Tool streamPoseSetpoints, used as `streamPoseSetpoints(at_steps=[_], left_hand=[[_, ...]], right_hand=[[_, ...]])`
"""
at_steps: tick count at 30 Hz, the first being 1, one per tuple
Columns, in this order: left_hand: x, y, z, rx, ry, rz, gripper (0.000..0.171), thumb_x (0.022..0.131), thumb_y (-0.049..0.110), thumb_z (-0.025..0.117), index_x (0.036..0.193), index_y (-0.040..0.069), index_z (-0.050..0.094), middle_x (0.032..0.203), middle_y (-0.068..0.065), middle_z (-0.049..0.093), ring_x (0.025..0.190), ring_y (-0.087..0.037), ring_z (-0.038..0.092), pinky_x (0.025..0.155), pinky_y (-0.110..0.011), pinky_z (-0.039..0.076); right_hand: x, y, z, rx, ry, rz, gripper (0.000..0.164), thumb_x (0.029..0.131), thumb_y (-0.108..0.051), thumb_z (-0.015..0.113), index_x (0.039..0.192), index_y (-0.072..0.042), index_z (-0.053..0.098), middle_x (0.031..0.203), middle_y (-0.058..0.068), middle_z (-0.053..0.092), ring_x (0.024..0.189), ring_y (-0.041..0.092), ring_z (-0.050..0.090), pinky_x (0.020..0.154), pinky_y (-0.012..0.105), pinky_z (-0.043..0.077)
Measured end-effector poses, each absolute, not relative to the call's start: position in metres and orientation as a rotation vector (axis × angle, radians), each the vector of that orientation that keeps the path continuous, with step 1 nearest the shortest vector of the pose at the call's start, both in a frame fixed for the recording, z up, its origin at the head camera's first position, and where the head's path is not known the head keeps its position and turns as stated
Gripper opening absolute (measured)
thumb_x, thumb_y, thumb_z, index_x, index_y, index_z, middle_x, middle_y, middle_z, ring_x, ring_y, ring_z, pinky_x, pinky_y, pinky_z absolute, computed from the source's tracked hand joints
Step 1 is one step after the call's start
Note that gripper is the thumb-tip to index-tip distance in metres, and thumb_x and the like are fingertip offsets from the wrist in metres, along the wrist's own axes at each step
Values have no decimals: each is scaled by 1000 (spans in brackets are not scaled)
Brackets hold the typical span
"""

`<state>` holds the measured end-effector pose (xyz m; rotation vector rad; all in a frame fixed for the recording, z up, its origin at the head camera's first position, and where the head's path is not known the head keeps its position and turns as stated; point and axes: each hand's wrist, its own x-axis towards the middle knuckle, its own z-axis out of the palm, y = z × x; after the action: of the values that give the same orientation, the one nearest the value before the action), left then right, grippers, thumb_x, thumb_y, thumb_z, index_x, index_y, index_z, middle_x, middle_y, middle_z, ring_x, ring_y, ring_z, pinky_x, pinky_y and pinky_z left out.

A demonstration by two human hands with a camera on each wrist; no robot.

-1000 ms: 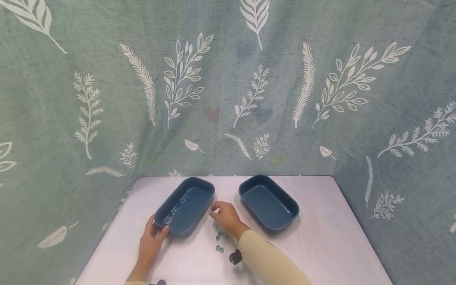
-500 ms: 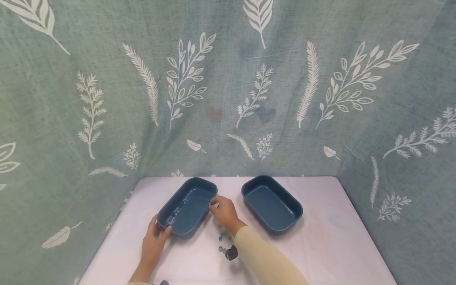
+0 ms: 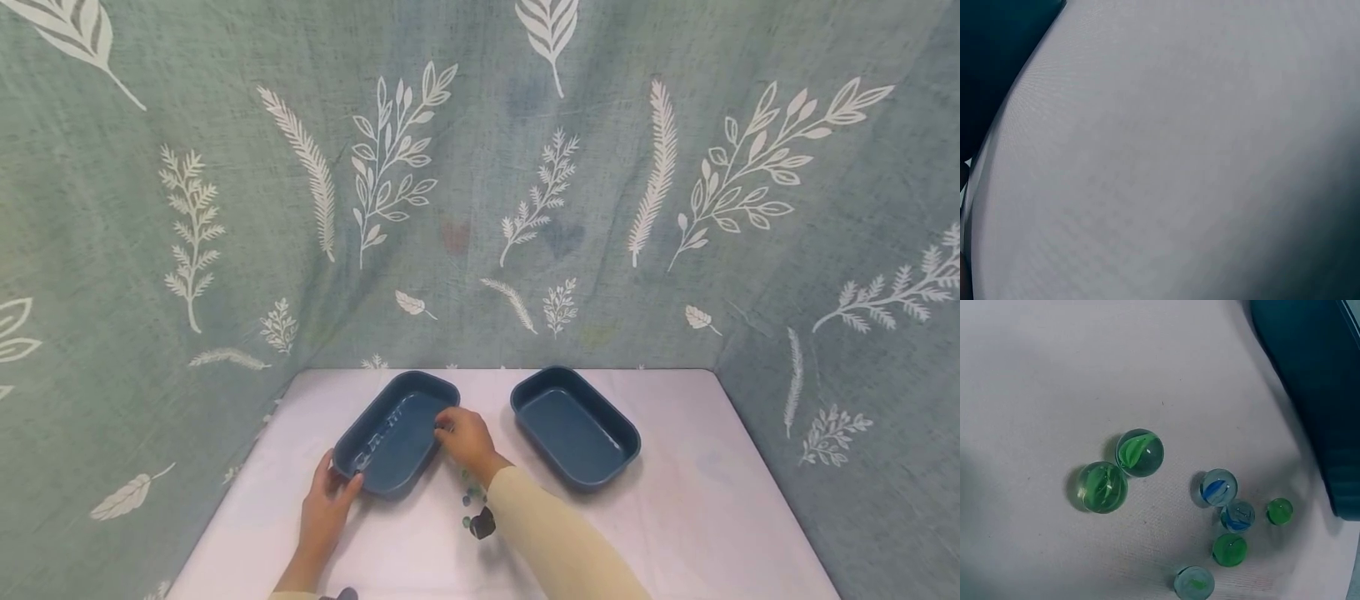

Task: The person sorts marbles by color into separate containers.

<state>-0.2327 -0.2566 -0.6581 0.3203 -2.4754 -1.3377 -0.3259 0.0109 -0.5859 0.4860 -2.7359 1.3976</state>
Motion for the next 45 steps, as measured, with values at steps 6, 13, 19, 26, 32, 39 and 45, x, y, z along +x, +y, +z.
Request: streamPoseSetpoints(at_steps=[6,13,19,26,32,39,45], left_hand=[[-232,-254,-657,306,-2467,-1340,89,85,56,68,155,24,23,149,-12,42,134,-33,41,111,-55,23],[-230,-250,-656,298,-2458,-1355,86,88,45,71,155,25,23,147,-14,43,133,-34,43,111,-56,23],[-230,-249,-657,306,-2463,-1332,86,88,47,70,156,26,22,148,-13,43,133,-34,43,111,-56,23],[-230,-247,-655,312,-2461,-1336,86,87,48,70,155,24,23,146,-14,45,133,-33,43,111,-56,23],[-230,-248,-655,302,-2466,-1335,85,88,46,70,155,22,24,145,-15,46,133,-33,43,111,-57,23],[-231,-255,-659,311,-2466,-1317,85,88,46,70,155,23,23,146,-15,46,132,-34,44,112,-56,22],[-232,-256,-660,304,-2475,-1313,86,88,52,67,156,25,21,147,-15,45,133,-34,43,111,-56,22]], right_hand=[[-326,11,-585,467,-2779,1374,18,88,-17,74,106,-18,70,96,-10,65,77,6,56,65,25,50],[-325,11,-586,448,-2799,1379,19,87,-17,74,105,-16,70,94,-9,64,74,7,56,63,26,49],[-324,13,-589,443,-2795,1360,20,87,-17,74,106,-14,70,93,-10,63,73,6,55,61,25,48],[-321,17,-586,506,-2788,1334,20,87,-15,74,107,-13,71,97,-8,64,75,6,56,63,23,49],[-314,24,-588,479,-2749,1377,18,86,-11,75,103,-14,71,98,-6,65,71,7,56,58,24,50],[-299,27,-598,239,-2618,1751,16,90,-14,72,105,-12,70,85,-5,63,62,13,55,52,29,49],[-288,34,-600,122,-2479,1889,15,90,-11,70,104,-5,70,91,-4,64,70,14,60,59,29,51]])
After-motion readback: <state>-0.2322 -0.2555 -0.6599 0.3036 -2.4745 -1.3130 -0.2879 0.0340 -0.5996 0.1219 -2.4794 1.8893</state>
